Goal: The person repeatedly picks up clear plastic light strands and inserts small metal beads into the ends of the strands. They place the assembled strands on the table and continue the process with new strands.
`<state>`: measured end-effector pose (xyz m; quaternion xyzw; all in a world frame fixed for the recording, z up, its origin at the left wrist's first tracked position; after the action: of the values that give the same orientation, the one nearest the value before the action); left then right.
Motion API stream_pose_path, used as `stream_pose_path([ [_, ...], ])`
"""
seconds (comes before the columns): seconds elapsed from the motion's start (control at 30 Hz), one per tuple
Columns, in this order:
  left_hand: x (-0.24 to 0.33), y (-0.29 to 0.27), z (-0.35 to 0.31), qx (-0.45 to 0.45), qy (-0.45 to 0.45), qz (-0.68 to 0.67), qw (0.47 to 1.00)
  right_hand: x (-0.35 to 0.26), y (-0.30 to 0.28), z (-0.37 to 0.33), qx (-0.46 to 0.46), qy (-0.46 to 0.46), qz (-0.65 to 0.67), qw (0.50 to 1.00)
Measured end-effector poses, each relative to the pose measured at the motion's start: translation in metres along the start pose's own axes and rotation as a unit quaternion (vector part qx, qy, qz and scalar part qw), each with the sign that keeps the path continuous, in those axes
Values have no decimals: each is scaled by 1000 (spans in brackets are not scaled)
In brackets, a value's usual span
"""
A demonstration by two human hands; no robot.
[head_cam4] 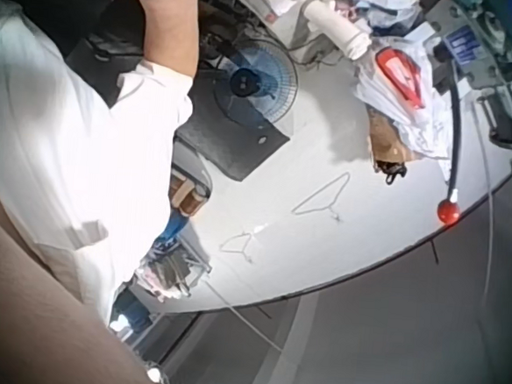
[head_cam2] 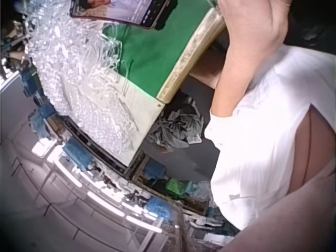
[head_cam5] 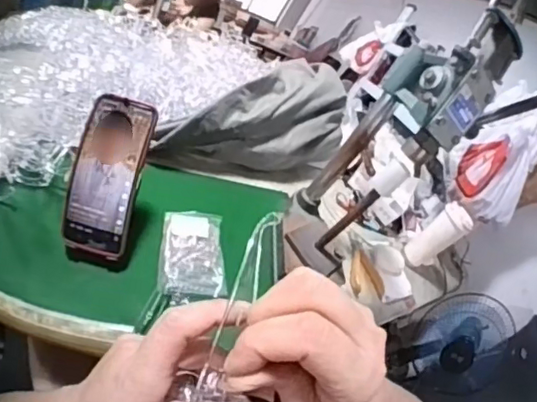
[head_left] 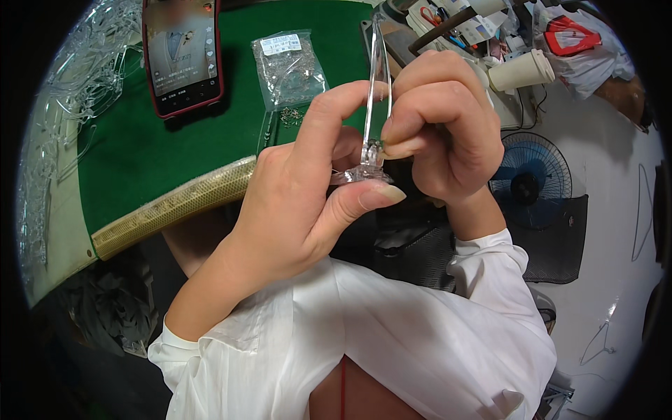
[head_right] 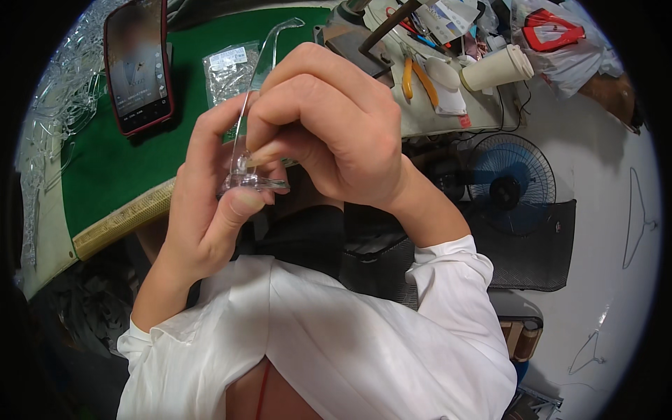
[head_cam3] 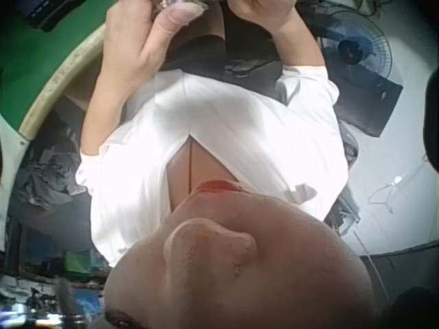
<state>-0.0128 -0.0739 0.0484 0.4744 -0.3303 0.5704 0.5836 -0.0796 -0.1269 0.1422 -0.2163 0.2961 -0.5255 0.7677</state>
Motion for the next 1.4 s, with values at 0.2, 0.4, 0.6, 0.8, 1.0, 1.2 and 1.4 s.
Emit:
stream_pose_path([
  [0.2,4,-2,1,0,22,42,999,0,1,0,-11,9,-6,1000],
  [0.4,3,0,0,-19,9,64,998,0,3,0,-22,-1,-4,1000],
  [0.6,0,4,1,-8,-5,-43,999,1,2,-2,-22,-13,-2,1000],
  [0.8,1,5,1,-13,-7,-43,999,4,0,-2,-27,-9,19,999],
  [1.0,2,4,4,-17,2,-42,999,15,1,-7,-27,54,63,996],
  [1.2,0,4,3,-6,-4,-51,999,20,4,-7,-45,72,71,994],
  [1.4,2,0,3,-4,17,7,1000,19,7,-4,-63,76,59,993],
])
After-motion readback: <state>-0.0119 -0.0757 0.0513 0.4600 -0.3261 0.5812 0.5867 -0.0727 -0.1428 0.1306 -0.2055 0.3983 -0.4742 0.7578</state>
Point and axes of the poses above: each hand's wrist, its own z-axis towards the middle knuckle, its own y-axis out of the palm, x = y × z, the point moved 9 cm from there along z, towards the middle knuckle, and after that the axes turned 7 degrees about -z, right-handed, at the moved point
